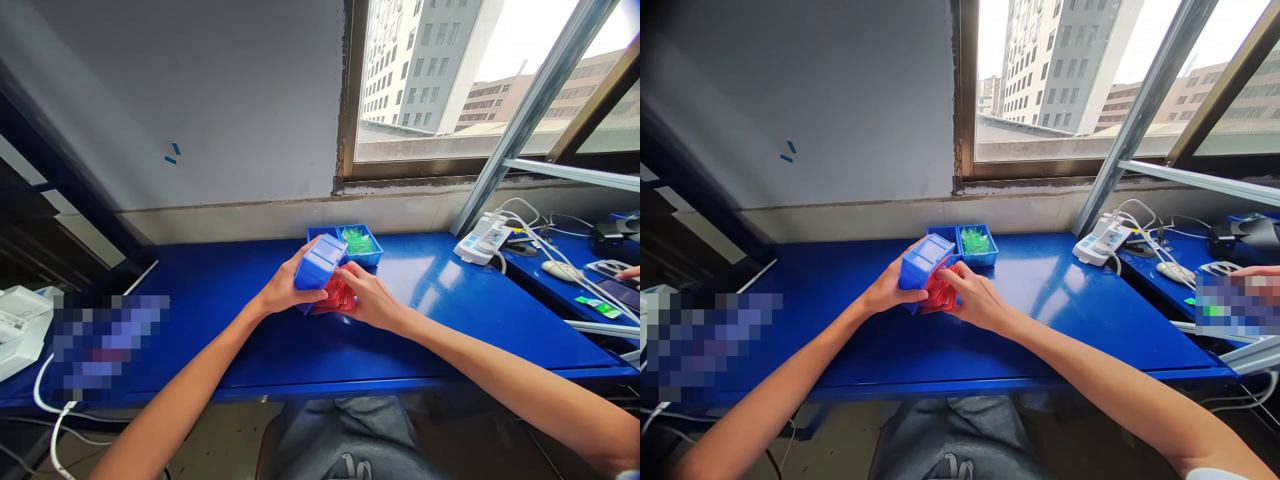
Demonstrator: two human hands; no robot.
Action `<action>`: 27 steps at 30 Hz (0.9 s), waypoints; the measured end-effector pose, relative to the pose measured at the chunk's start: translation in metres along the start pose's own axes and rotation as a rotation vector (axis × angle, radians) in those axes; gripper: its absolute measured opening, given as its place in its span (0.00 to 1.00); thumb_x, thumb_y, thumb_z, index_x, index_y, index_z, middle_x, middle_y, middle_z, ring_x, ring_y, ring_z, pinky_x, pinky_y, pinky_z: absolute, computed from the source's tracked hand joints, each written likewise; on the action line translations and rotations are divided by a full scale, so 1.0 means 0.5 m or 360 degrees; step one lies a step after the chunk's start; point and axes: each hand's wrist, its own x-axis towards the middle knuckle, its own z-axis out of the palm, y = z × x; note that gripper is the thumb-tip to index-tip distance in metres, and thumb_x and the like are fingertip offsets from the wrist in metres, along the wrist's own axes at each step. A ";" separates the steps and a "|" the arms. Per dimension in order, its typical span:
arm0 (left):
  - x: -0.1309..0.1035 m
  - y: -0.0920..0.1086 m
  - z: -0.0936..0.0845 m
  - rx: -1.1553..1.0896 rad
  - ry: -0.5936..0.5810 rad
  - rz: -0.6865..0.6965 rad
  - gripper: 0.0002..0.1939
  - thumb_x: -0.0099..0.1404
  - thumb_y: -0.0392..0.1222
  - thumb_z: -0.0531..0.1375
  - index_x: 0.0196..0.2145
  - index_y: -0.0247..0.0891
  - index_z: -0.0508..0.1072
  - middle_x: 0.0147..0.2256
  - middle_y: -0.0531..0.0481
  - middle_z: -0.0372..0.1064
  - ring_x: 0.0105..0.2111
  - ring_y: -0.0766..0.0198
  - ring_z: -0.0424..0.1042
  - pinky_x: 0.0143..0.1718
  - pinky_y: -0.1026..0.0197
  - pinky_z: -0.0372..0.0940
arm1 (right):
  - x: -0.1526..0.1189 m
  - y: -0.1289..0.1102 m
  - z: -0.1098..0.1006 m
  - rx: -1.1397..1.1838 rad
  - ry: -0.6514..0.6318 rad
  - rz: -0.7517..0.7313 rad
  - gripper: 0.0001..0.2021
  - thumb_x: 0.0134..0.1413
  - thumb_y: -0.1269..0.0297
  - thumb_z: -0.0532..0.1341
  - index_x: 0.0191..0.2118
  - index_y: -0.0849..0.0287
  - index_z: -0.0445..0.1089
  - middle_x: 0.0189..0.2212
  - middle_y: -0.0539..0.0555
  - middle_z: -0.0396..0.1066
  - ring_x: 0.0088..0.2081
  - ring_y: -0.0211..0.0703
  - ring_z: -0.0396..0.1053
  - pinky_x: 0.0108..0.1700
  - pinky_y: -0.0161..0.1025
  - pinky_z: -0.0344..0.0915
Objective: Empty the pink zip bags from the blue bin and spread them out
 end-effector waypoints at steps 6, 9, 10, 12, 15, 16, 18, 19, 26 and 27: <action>-0.001 -0.025 -0.018 -0.0211 0.0101 -0.0241 0.41 0.55 0.58 0.71 0.61 0.35 0.67 0.56 0.39 0.72 0.55 0.42 0.71 0.55 0.49 0.68 | -0.003 -0.006 0.004 -0.0086 0.0281 -0.0124 0.21 0.55 0.61 0.68 0.53 0.53 0.65 0.67 0.66 0.45 0.59 0.61 0.62 0.48 0.56 0.74; -0.001 -0.027 -0.019 -0.0230 0.0080 -0.0247 0.40 0.54 0.57 0.71 0.59 0.35 0.68 0.55 0.39 0.73 0.53 0.44 0.72 0.53 0.51 0.68 | 0.002 -0.002 0.002 -0.0111 0.0249 -0.0292 0.20 0.57 0.64 0.66 0.54 0.53 0.64 0.68 0.65 0.51 0.66 0.63 0.54 0.54 0.61 0.72; -0.001 -0.027 -0.020 -0.0211 0.0088 -0.0255 0.39 0.53 0.57 0.71 0.57 0.35 0.70 0.53 0.40 0.74 0.51 0.45 0.73 0.52 0.52 0.68 | 0.004 0.000 0.002 -0.0108 0.0224 -0.0340 0.20 0.58 0.65 0.65 0.55 0.53 0.63 0.65 0.64 0.56 0.65 0.62 0.55 0.55 0.61 0.71; -0.001 -0.030 -0.022 -0.0162 0.0126 -0.0290 0.35 0.53 0.59 0.71 0.52 0.34 0.73 0.47 0.42 0.76 0.47 0.48 0.74 0.49 0.53 0.69 | 0.006 0.003 0.002 -0.0094 0.0180 -0.0398 0.19 0.60 0.65 0.63 0.55 0.53 0.63 0.57 0.63 0.67 0.61 0.58 0.61 0.53 0.57 0.73; -0.001 -0.038 -0.032 -0.0171 0.0163 -0.0331 0.29 0.54 0.61 0.69 0.43 0.34 0.75 0.40 0.45 0.77 0.41 0.51 0.74 0.44 0.55 0.69 | 0.003 0.003 0.005 -0.0069 0.0178 -0.0375 0.16 0.61 0.64 0.63 0.54 0.54 0.63 0.46 0.60 0.72 0.48 0.52 0.69 0.44 0.48 0.74; -0.001 -0.041 -0.037 -0.0210 0.0159 -0.0339 0.28 0.56 0.61 0.68 0.42 0.34 0.75 0.39 0.45 0.77 0.41 0.51 0.74 0.44 0.55 0.70 | 0.002 0.002 0.006 -0.0045 0.0208 -0.0347 0.18 0.61 0.63 0.63 0.55 0.55 0.63 0.44 0.59 0.72 0.45 0.51 0.70 0.42 0.46 0.74; -0.002 -0.046 -0.048 -0.0309 0.0166 -0.0343 0.26 0.59 0.60 0.66 0.44 0.35 0.76 0.40 0.45 0.77 0.43 0.51 0.75 0.46 0.54 0.70 | -0.002 -0.001 0.008 0.0007 0.0267 -0.0298 0.24 0.61 0.61 0.64 0.60 0.56 0.59 0.44 0.59 0.72 0.42 0.49 0.70 0.40 0.44 0.73; -0.002 -0.049 -0.054 -0.0350 0.0179 -0.0348 0.26 0.60 0.60 0.66 0.45 0.36 0.76 0.41 0.45 0.77 0.44 0.50 0.75 0.47 0.53 0.70 | -0.004 -0.002 0.008 0.0016 0.0267 -0.0294 0.27 0.61 0.62 0.64 0.63 0.56 0.57 0.44 0.59 0.72 0.42 0.49 0.70 0.40 0.44 0.73; -0.006 -0.059 -0.085 -0.0442 0.0323 -0.0478 0.33 0.61 0.67 0.61 0.50 0.35 0.75 0.39 0.43 0.78 0.43 0.47 0.77 0.43 0.53 0.71 | -0.004 0.003 0.006 -0.0007 0.0182 -0.0469 0.17 0.64 0.68 0.59 0.58 0.51 0.69 0.43 0.57 0.74 0.41 0.46 0.68 0.40 0.42 0.70; -0.006 -0.061 -0.091 -0.0425 0.0337 -0.0502 0.33 0.62 0.67 0.60 0.49 0.35 0.75 0.38 0.43 0.78 0.42 0.48 0.77 0.42 0.53 0.71 | -0.002 0.005 0.004 0.0012 0.0209 -0.0459 0.16 0.65 0.67 0.59 0.56 0.51 0.71 0.43 0.57 0.74 0.40 0.46 0.68 0.40 0.42 0.70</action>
